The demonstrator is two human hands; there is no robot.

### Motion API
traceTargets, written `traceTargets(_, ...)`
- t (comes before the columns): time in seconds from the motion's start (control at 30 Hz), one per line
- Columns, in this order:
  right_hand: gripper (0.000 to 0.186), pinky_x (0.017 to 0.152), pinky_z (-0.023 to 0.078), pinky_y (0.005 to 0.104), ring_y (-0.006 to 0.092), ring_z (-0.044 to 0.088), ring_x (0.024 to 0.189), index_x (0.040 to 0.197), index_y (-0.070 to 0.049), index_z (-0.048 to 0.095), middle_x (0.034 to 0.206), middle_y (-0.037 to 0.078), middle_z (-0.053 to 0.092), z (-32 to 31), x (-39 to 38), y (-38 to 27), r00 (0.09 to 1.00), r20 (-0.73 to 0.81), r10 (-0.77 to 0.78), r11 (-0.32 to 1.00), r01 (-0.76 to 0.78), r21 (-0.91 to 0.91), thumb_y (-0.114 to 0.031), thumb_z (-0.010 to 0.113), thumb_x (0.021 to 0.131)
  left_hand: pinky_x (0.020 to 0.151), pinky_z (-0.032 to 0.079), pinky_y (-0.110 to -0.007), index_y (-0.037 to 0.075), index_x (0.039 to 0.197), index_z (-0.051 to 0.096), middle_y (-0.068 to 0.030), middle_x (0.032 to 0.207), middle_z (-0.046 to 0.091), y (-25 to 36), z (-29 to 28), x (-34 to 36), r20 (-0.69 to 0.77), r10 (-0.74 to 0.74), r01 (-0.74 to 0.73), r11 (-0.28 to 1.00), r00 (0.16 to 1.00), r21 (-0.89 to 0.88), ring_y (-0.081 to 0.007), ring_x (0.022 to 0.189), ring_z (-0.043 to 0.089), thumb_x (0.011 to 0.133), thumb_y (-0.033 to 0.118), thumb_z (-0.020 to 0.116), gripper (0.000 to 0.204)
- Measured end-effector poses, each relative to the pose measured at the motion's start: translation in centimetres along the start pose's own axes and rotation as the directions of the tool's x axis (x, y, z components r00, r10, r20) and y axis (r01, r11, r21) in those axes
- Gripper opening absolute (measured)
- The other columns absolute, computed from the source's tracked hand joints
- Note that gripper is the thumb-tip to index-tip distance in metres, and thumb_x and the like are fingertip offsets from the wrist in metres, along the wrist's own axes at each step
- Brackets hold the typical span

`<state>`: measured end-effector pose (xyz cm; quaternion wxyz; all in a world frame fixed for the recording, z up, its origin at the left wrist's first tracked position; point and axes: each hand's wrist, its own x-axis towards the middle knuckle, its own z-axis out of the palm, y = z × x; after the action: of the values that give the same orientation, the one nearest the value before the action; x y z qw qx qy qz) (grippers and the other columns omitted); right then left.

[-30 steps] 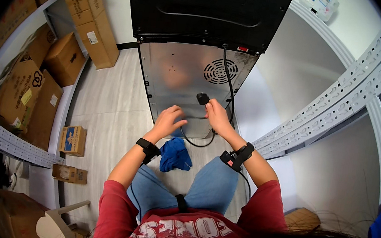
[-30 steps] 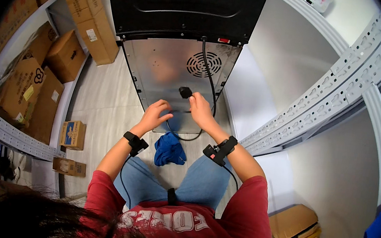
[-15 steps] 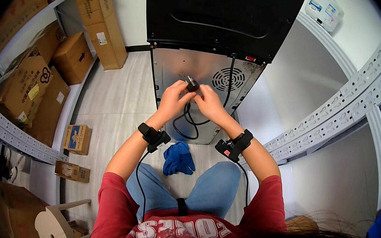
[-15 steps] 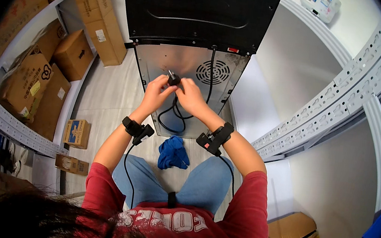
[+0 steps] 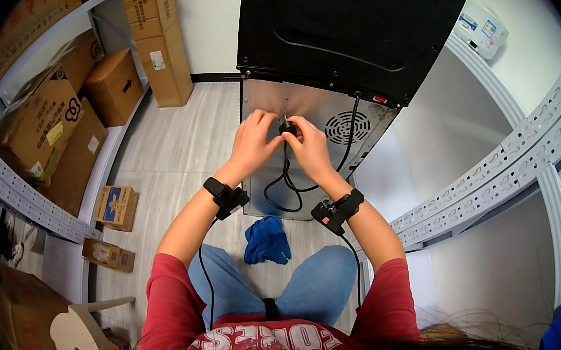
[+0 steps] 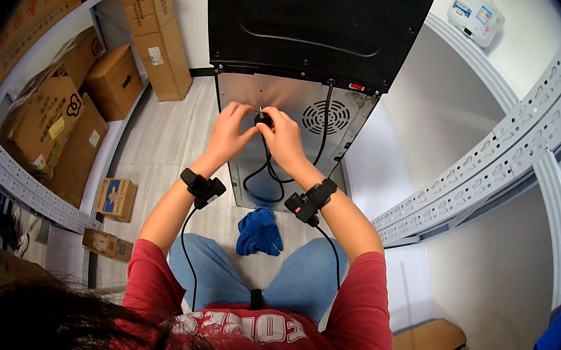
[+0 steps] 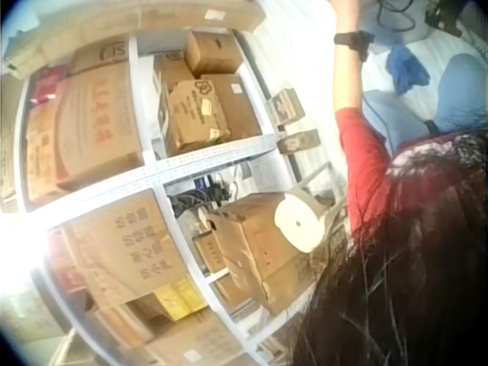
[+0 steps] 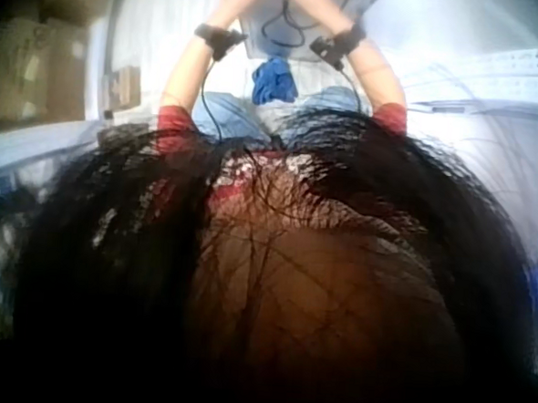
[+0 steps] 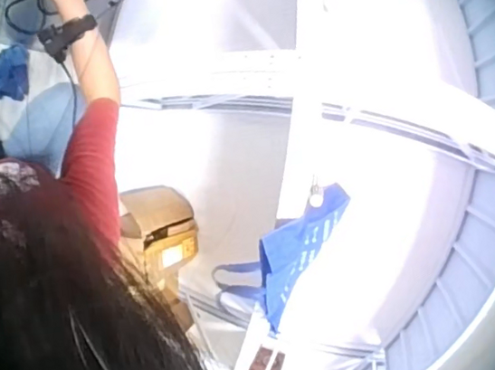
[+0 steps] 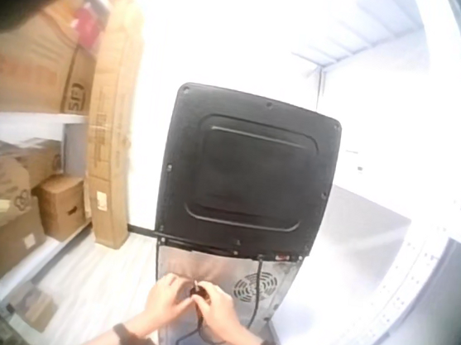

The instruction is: The person unscrews several screws from the back panel of a microwave using a screwdriver, then wipes the casing and rear panel with a blue cloth.

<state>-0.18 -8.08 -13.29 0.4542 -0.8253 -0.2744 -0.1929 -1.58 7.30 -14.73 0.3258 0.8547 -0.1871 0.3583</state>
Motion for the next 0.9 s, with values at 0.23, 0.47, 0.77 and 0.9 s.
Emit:
traceTargets(0.23,0.029,0.074,0.051,0.0287,0.0199,0.064,0.079,0.107,0.0,0.057,0.092,0.013,0.065,0.9,-0.2,0.0,0.996,-0.085,0.04,0.998,-0.036,0.044,-0.01,0.064,0.081,0.098,0.031,-0.044,0.008,0.129,0.042,-0.0177,0.127,0.038,0.5,-1.9,1.7,-0.064,0.186,-0.177,0.977,0.98,0.117,-0.0354,0.118,0.037,0.062,0.01,0.074,0.074)
traceTargets(0.47,0.028,0.069,0.05,0.0317,0.0251,0.063,0.076,0.106,0.001,0.057,0.092,0.016,0.064,2.0,-0.8,1.2,0.99,-0.139,0.025,0.992,-0.007,0.129,-0.009,0.065,0.08,0.106,0.022,-0.047,0.0,0.142,0.012,-0.0273,0.143,0.012,-0.7,-1.1,0.3,-0.207,0.117,-0.088,0.986,0.971,0.144,-0.0401,0.134,0.014,0.062,0.018,0.08,0.106)
traceTargets(0.77,0.03,0.068,0.05,0.0315,0.0245,0.063,0.073,0.107,0.001,0.059,0.091,0.016,0.064,1.9,-0.6,0.2,0.987,-0.158,0.011,0.998,-0.001,0.062,-0.01,0.065,0.08,0.106,0.024,-0.045,-0.008,0.14,0.002,-0.0307,0.141,0.019,-2.6,0.9,-0.8,-0.136,-0.181,0.157,0.973,0.974,-0.169,-0.043,0.131,0.023,0.067,0.025,0.08,0.112)
traceTargets(0.9,0.029,0.067,0.05,0.0313,0.0245,0.063,0.073,0.106,0.001,0.059,0.09,0.016,0.064,2.1,-0.3,0.3,0.985,-0.17,0.011,0.997,0.001,0.071,-0.009,0.064,0.08,0.107,0.024,-0.044,-0.008,0.14,0.002,-0.0302,0.14,0.021,-3.1,0.8,-0.8,-0.118,-0.186,0.159,0.965,0.975,-0.206,-0.0416,0.131,0.023,0.068,0.026,0.079,0.111)
